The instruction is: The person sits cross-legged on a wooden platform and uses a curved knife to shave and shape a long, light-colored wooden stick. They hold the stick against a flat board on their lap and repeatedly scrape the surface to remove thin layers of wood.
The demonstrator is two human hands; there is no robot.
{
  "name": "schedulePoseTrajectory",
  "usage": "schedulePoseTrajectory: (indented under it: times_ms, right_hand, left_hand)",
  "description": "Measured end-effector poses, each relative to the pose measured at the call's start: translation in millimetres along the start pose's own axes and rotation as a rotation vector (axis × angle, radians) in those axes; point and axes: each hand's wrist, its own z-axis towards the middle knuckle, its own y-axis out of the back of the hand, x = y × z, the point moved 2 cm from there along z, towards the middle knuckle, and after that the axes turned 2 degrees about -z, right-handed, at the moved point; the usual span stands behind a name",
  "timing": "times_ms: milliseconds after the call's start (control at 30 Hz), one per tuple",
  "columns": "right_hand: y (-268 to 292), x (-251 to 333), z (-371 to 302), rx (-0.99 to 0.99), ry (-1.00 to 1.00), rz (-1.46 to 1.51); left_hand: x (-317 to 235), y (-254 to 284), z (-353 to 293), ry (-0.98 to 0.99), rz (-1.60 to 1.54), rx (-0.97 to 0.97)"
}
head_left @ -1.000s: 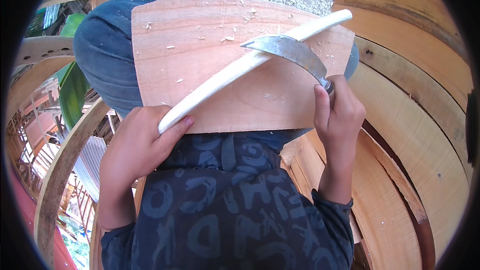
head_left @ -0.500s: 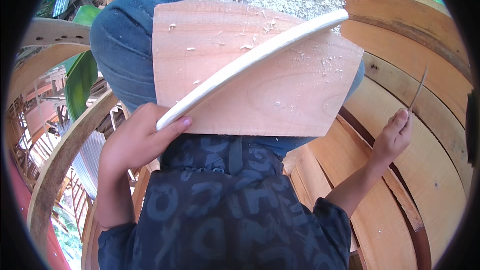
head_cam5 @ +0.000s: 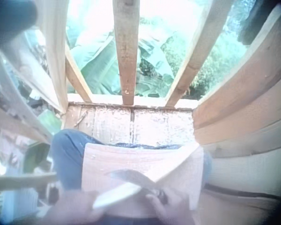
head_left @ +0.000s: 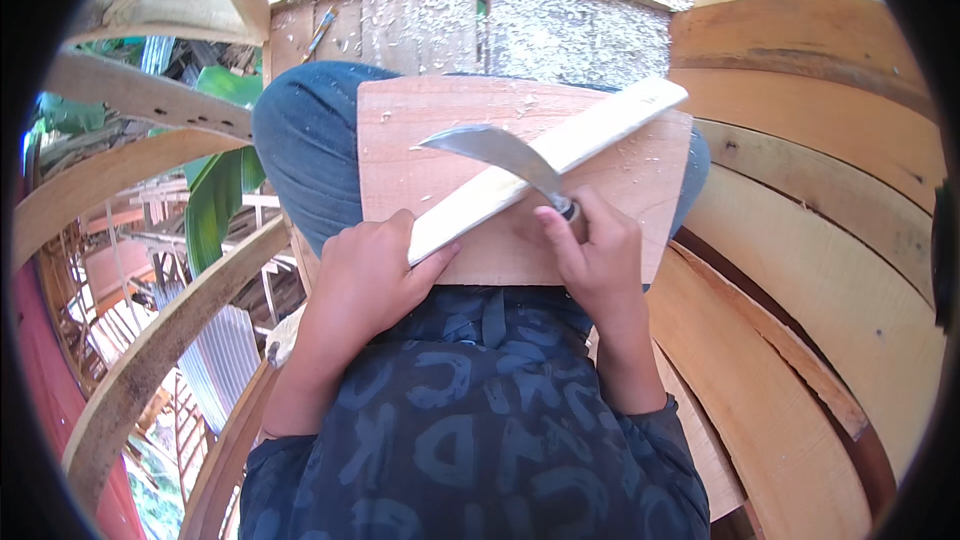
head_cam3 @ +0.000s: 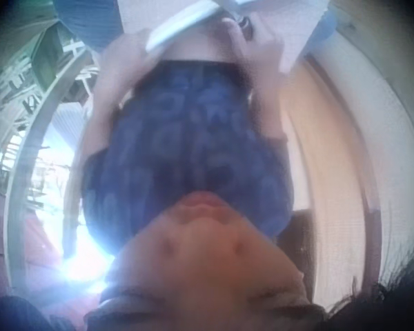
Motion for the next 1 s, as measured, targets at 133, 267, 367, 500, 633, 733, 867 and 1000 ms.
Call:
schedulePoseTrajectory:
  times_ms: [133, 267, 367, 500, 633, 733, 867, 1000]
  right_hand:
    - [4, 3, -2, -0.018, 0.024, -0.034]
    - [20, -14, -10, -0.039, -0.064, -0.118]
    - [28, -28, -12, -0.045, -0.114, -0.145]
    - [28, -34, -15, -0.041, -0.090, -0.278]
    - [33, -50, -7, -0.081, -0.095, -0.463]
    - [66, -82, 4, -0.163, -0.267, -0.539]
    - [81, -74, 1, -0.132, -0.328, -0.452]
    - [40, -49, -9, -0.027, -0.080, -0.523]
  left_hand:
    - [-8, 3, 3, -0.012, 0.041, -0.055]
    - [-2, -3, -1, -0.011, 0.052, -0.049]
    - [-2, -4, -8, 0.012, 0.045, -0.071]
    - [6, -13, -12, -0.059, 0.105, -0.115]
    - [7, -17, -12, -0.062, 0.113, -0.129]
    - [9, -19, -14, -0.077, 0.111, -0.154]
    - [4, -15, -15, -0.049, 0.070, -0.133]
    - [0, -21, -14, -0.085, 0.107, -0.144]
